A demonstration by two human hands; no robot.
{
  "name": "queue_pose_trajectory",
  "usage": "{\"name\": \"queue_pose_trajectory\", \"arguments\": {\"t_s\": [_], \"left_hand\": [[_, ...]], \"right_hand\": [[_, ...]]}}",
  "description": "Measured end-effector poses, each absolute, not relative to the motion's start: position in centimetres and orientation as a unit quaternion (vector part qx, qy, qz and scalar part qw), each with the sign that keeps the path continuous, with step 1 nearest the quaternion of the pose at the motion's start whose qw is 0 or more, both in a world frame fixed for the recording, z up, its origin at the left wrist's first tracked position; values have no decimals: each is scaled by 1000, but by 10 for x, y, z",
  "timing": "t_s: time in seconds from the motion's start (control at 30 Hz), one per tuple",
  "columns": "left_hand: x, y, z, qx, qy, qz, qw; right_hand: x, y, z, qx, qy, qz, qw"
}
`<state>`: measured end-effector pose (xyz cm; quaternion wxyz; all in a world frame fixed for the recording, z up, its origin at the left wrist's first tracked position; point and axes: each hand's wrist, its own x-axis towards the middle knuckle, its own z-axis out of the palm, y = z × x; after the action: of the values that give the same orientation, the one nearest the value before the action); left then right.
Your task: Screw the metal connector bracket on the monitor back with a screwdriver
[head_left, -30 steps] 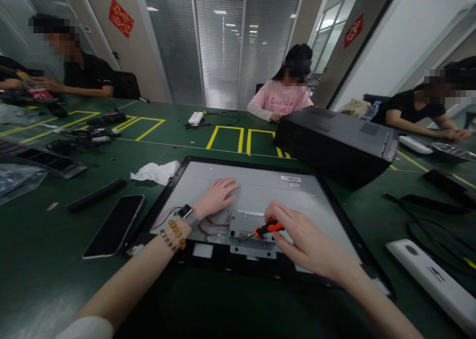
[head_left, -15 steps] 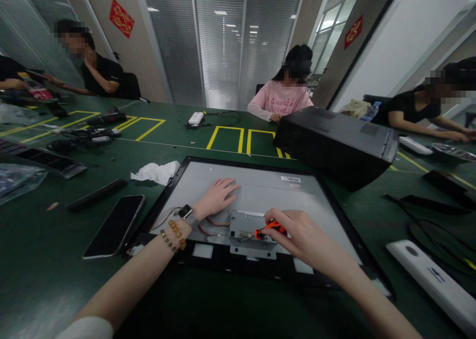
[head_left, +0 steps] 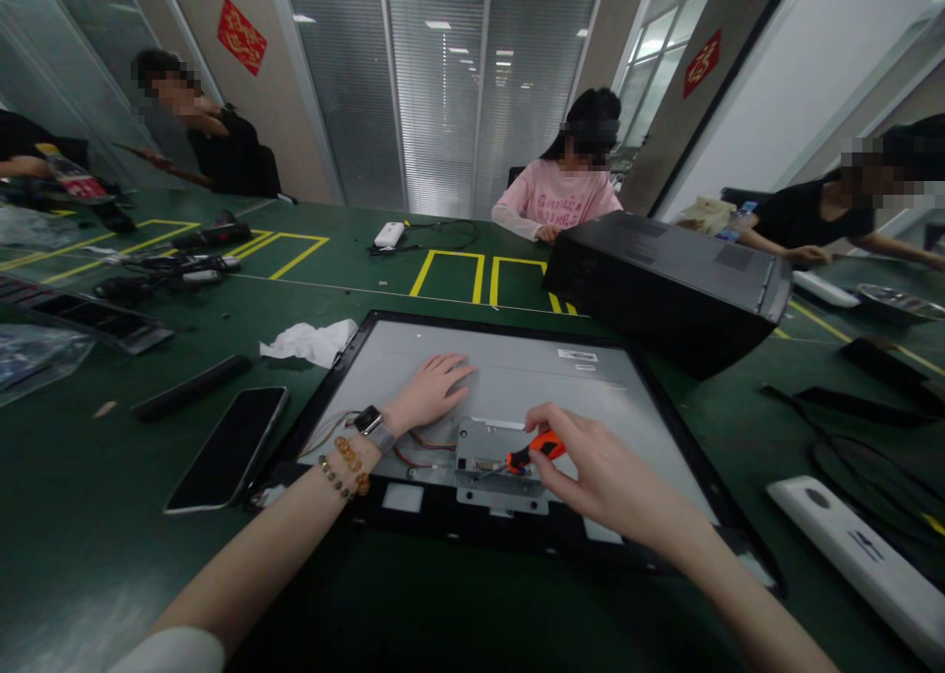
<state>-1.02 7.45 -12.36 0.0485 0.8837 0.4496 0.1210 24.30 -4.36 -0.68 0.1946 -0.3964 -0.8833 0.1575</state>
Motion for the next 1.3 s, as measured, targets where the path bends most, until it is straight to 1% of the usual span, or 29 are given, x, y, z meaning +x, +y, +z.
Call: {"name": "queue_pose_trajectory", "arguments": {"t_s": [0.13, 0.33, 0.4, 0.53, 0.7, 0.77, 0.97, 1.3], "left_hand": [[-11, 75, -123, 883, 451, 119, 50], [-11, 75, -124, 886, 442, 131, 49], [-11, 75, -125, 885, 443, 132, 51], [-11, 75, -125, 884, 445, 130, 52], [-10, 75, -123, 883, 450, 124, 53], [-9, 74, -122, 883, 450, 124, 51], [-10, 74, -123, 883, 450, 124, 47], [-12, 76, -127, 886, 442, 133, 50]], "right_hand": [[243, -45, -6, -394, -883, 162, 195], [242, -38, -10, -430, -882, 87, 173], [242, -38, -10, -428, -881, 101, 176], [242, -44, -6, -409, -874, 170, 200], [241, -48, -2, -408, -862, 228, 197], [241, -48, -3, -406, -862, 231, 194], [241, -43, -8, -426, -869, 174, 184], [241, -48, -1, -411, -856, 246, 196]]}}
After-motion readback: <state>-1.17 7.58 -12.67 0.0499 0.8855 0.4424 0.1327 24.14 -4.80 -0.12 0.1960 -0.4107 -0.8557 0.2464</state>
